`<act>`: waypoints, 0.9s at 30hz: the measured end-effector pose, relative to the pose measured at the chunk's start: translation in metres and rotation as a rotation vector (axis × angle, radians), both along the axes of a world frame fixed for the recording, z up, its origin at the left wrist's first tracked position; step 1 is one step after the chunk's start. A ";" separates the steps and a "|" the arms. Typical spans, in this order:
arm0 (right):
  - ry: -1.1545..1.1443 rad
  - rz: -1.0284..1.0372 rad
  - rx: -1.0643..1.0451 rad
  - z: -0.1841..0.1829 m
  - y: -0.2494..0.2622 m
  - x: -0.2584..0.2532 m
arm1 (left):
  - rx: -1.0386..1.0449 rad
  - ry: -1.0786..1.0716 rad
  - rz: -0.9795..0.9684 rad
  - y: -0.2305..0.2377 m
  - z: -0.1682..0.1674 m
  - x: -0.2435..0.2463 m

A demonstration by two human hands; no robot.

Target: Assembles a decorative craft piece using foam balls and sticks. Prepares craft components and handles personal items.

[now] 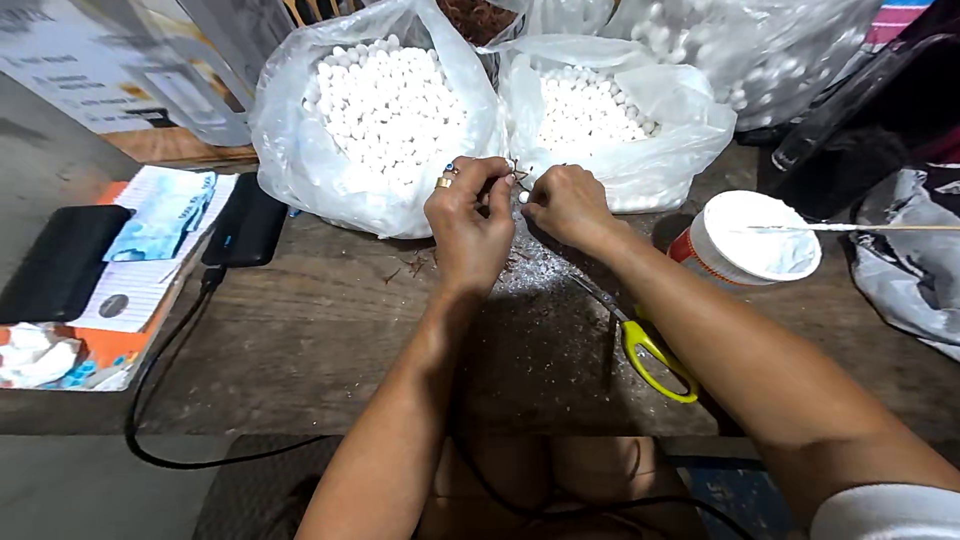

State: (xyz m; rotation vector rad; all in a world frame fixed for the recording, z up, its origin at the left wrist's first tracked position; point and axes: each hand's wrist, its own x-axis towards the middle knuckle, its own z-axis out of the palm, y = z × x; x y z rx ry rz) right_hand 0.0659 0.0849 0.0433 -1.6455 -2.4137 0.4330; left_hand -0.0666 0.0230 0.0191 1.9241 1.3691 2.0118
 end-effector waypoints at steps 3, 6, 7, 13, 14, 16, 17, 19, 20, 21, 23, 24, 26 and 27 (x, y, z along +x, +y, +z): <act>0.249 0.027 0.052 -0.002 0.001 0.012 | -0.038 0.018 -0.005 -0.002 0.000 0.002; 0.785 -0.033 0.058 -0.004 -0.006 0.033 | -0.115 0.065 -0.026 -0.005 0.000 0.005; 0.974 -0.064 -0.005 -0.003 -0.011 0.036 | -0.146 0.086 -0.035 -0.006 0.000 0.006; 1.329 -0.032 -0.329 0.000 -0.035 0.050 | -0.211 0.191 -0.098 -0.011 -0.004 0.016; 1.347 -0.029 -0.360 -0.001 -0.036 0.051 | -0.203 0.199 -0.102 -0.011 -0.006 0.017; 1.380 -0.052 -0.402 -0.001 -0.037 0.051 | -0.189 0.208 -0.105 -0.011 -0.008 0.019; 1.389 -0.072 -0.425 -0.001 -0.037 0.051 | -0.187 0.214 -0.104 -0.011 -0.008 0.020; 1.397 -0.118 -0.468 0.000 -0.035 0.052 | -0.188 0.222 -0.104 -0.012 -0.008 0.020; 1.396 -0.136 -0.482 0.000 -0.035 0.052 | -0.186 0.222 -0.105 -0.012 -0.008 0.020; 1.392 -0.145 -0.491 -0.001 -0.034 0.053 | -0.183 0.219 -0.107 -0.012 -0.008 0.020; 1.378 -0.144 -0.494 -0.002 -0.033 0.053 | -0.167 0.217 -0.108 -0.012 -0.009 0.020; 1.371 -0.140 -0.492 -0.003 -0.032 0.054 | -0.158 0.217 -0.107 -0.012 -0.009 0.020; 1.369 -0.124 -0.494 -0.004 -0.032 0.054 | -0.140 0.217 -0.101 -0.011 -0.010 0.020; 1.366 -0.116 -0.492 -0.004 -0.032 0.055 | -0.132 0.216 -0.100 -0.011 -0.010 0.020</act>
